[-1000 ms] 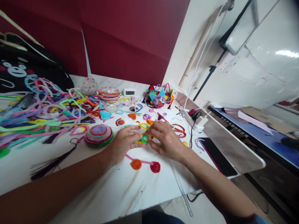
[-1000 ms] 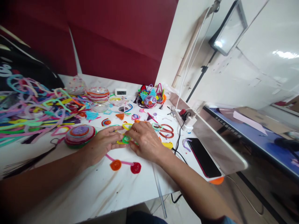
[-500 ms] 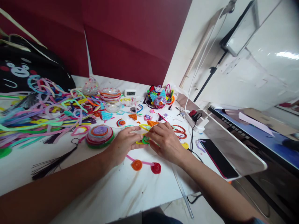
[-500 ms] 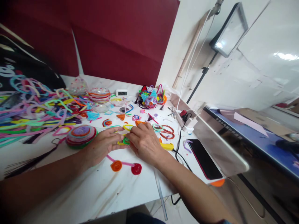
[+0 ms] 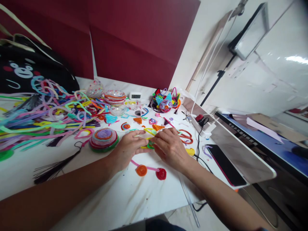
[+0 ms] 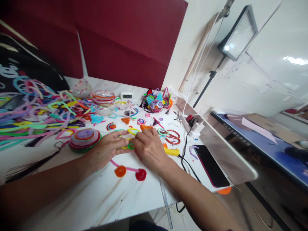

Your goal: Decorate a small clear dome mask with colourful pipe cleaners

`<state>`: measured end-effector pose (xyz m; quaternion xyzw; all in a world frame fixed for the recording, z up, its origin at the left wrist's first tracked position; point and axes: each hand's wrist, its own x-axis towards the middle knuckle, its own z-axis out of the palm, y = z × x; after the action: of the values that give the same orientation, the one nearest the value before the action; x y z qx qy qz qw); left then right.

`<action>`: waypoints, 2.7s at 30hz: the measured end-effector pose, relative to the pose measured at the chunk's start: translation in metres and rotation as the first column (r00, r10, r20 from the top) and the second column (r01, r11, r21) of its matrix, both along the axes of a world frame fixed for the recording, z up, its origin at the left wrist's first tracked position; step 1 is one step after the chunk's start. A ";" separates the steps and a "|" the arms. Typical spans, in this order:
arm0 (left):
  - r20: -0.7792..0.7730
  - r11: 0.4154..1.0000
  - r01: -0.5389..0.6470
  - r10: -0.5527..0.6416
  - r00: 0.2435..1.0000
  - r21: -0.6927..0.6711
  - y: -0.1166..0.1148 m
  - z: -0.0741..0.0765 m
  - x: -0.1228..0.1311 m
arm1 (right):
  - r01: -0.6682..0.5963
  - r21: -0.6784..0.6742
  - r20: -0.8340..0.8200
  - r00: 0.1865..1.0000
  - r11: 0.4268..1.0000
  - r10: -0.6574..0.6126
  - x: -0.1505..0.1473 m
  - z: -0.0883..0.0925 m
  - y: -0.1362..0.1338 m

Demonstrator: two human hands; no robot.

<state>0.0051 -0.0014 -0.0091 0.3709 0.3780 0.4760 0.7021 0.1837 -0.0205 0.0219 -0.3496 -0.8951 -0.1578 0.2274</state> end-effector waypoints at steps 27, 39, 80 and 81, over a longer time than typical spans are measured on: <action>-0.122 0.971 0.228 -0.218 0.968 0.075 0.001 0.035 -0.010 | -0.365 -0.799 -0.570 0.714 0.477 -0.407 0.019 0.039 0.013; -0.302 0.943 0.303 -0.251 0.920 0.139 -0.004 0.046 -0.010 | -0.539 -0.811 -0.585 0.732 0.228 -0.349 0.010 0.046 0.015; -0.631 0.392 0.497 0.537 0.560 0.774 -0.040 0.110 0.016 | -0.739 -0.644 -0.743 0.542 0.198 -0.392 0.052 0.057 -0.004; -0.611 0.327 0.531 0.571 0.549 0.782 -0.043 0.109 0.017 | -0.741 -0.641 -0.746 0.541 0.200 -0.387 0.052 0.057 -0.004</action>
<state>0.0219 -0.0449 0.1003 0.8730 0.3129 0.3687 0.0629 0.2356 -0.0248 0.0789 -0.3044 -0.6021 0.6451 0.3586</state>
